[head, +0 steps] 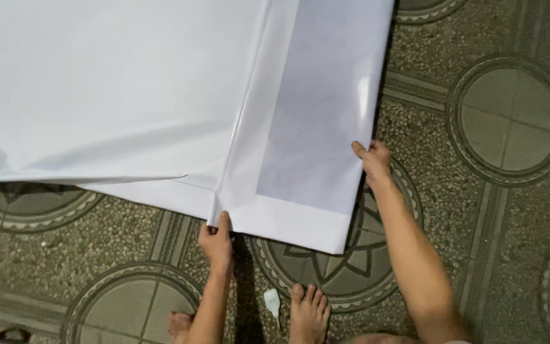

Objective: The person applies glue to the edge of a large white sheet of paper laid on the floor and presses it down to secure it. They use scissors to trim the paper and continue applying glue along the edges.

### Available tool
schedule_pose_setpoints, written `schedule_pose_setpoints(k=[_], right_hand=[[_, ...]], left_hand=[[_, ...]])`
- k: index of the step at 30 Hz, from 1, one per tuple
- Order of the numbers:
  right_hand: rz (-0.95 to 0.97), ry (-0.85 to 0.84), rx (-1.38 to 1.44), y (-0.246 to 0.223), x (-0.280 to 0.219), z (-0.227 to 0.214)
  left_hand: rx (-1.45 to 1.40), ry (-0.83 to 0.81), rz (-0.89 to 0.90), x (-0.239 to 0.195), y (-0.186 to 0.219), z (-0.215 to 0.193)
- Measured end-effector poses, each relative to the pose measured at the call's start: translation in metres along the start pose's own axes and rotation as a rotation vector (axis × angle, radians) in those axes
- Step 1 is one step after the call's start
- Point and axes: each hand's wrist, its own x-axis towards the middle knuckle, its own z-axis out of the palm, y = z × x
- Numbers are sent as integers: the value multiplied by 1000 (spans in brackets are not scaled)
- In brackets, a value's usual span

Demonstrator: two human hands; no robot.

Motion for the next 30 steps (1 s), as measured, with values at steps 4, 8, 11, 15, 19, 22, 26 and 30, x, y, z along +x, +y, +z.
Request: schedule_pose_setpoints(k=[4,8,11,15,19,22,26,30], right_hand=[[-4,-19,-1,24,23,-31],[-11,-3,-41,13,9,-55],[6,14,-51,21,4,-79],[35,61,-60,17,-15,-109],[23,104,-66,55,0,-154],[143,168,-133,22,-42,-159],[140,287,-114,29,-58,-182],[131,311,-215,20,-65,-195]], left_hand=[[39,-3,-21,-25,-6,7],[111,-62,-63,-39,-26,9],[159,-96,-110,-55,-32,10],[277,-155,-145,-68,-60,13],[267,-239,-214,-112,-44,13],[292,-356,-245,-139,-19,9],[299,-441,-314,-156,-30,10],[164,-503,-382,-167,-46,15]])
